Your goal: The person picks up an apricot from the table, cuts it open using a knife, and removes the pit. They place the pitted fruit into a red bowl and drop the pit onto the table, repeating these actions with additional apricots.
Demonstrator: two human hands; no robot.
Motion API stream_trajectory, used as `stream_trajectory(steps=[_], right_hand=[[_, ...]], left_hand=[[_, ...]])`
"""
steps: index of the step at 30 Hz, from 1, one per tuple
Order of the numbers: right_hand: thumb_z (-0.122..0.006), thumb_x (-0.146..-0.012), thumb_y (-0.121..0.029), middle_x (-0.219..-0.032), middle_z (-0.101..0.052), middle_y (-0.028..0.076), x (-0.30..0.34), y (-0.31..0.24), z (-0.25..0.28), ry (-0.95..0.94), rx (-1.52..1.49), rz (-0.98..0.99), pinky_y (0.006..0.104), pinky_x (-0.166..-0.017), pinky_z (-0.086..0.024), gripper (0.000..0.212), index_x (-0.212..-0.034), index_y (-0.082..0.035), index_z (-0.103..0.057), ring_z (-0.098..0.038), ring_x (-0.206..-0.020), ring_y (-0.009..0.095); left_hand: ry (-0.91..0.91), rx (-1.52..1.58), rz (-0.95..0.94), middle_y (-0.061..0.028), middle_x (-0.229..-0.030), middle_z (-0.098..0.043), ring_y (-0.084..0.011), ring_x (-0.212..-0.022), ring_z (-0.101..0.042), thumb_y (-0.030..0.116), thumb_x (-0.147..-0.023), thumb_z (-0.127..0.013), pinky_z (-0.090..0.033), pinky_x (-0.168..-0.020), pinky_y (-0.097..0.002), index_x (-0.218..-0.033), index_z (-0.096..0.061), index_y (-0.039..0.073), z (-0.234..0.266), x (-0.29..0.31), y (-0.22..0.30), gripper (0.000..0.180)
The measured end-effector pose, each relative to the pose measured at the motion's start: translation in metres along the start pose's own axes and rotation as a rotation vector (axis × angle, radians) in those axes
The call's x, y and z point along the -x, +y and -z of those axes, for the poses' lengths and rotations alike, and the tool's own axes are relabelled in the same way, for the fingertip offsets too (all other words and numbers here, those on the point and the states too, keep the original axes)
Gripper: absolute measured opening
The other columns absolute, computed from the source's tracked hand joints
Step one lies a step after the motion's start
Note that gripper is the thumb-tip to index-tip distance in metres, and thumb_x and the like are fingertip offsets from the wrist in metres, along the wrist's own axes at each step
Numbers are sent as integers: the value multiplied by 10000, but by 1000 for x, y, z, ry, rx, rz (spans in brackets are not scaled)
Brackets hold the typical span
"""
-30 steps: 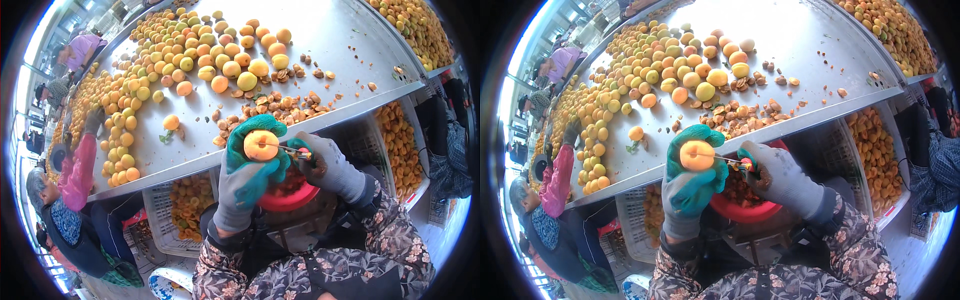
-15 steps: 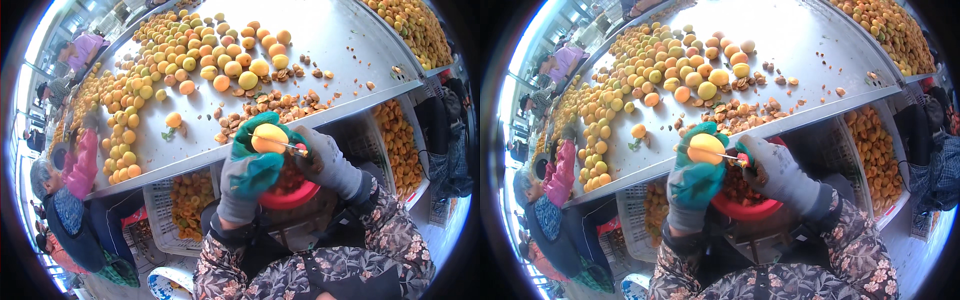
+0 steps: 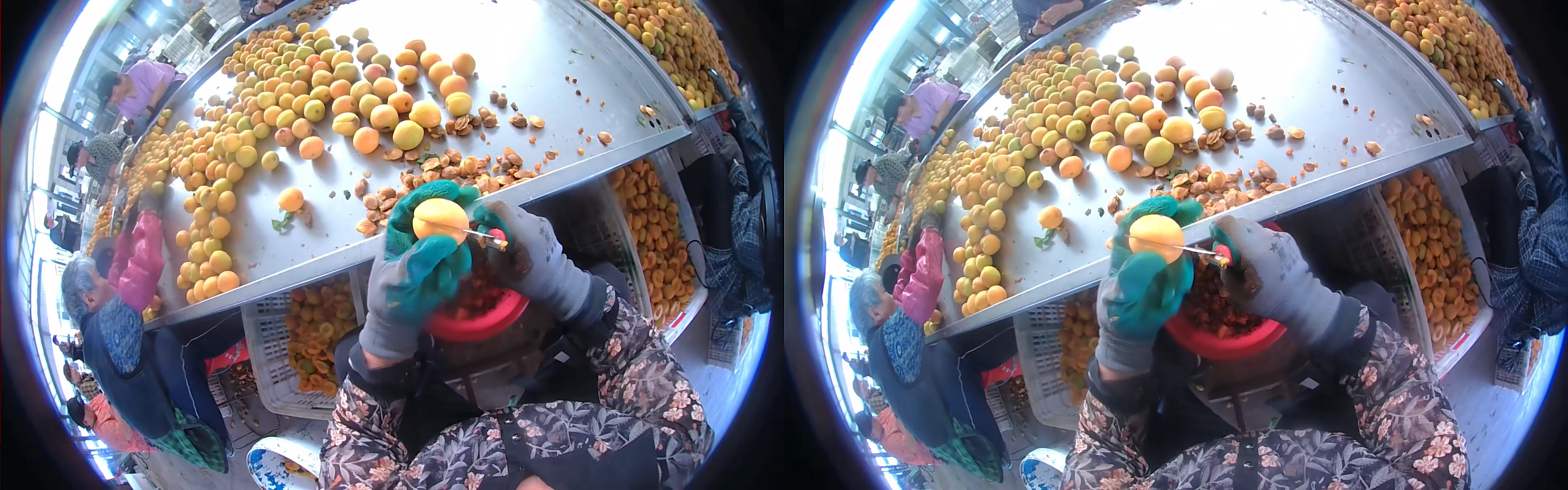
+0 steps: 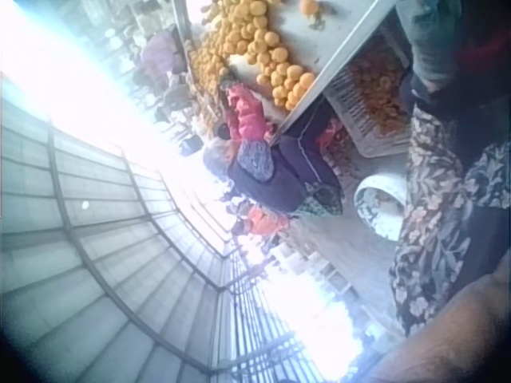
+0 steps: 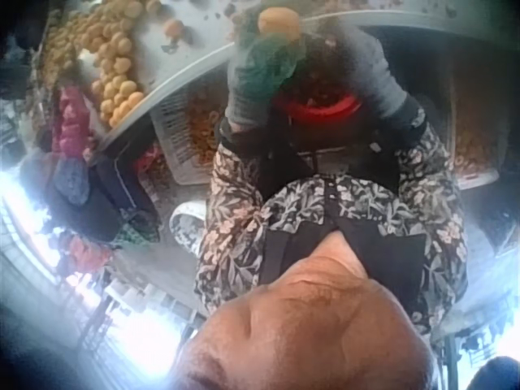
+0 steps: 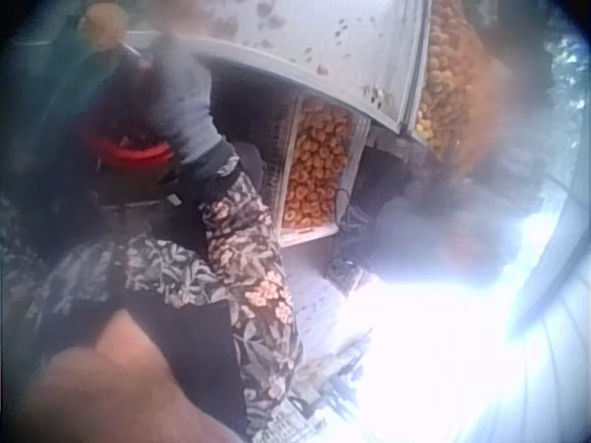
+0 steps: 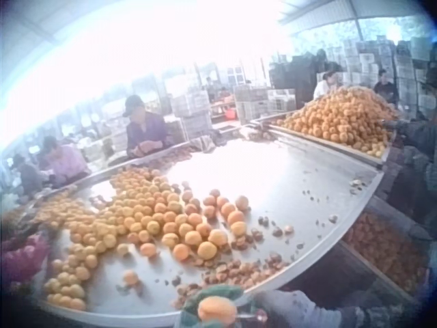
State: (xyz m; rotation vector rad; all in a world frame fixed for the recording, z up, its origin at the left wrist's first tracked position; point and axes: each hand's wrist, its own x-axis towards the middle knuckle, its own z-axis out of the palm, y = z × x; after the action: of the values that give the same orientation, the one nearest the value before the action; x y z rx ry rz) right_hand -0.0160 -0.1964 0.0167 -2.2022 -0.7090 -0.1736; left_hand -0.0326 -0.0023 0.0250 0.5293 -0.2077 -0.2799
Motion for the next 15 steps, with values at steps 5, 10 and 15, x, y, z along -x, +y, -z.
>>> stream_trajectory(steps=[5, 10, 15], right_hand=[[-651, -763, -57, -917, -609, 176, 0, 2, -1, 28, 63, 18, 440, -685, -517, 342, -1080, -37, -523, -627, -846, 381], [-656, -778, -76, -942, -608, 185, -2, 7, -9, 7, 45, 2, 437, -714, -519, 382, -1133, -29, -525, -630, -863, 377], [-651, -790, -80, -956, -605, 198, -2, 2, -8, 5, 75, -73, 436, -737, -518, 397, -1160, -29, -518, -627, -888, 378]], left_hand=[[228, -706, -256, -109, -1251, -549, -166, -1043, -596, 25, -874, -643, -518, -851, -253, -1377, -432, -8, -10, 2, -5, 547], [244, -400, -104, -122, -1255, -563, -152, -959, -579, 39, -930, -558, -483, -810, -248, -1370, -429, -1, -10, 2, -7, 460], [238, -805, -130, -136, -1204, -633, -35, -610, -520, 202, -993, -508, -431, -506, -182, -1409, -411, 35, -15, 3, -9, 458]])
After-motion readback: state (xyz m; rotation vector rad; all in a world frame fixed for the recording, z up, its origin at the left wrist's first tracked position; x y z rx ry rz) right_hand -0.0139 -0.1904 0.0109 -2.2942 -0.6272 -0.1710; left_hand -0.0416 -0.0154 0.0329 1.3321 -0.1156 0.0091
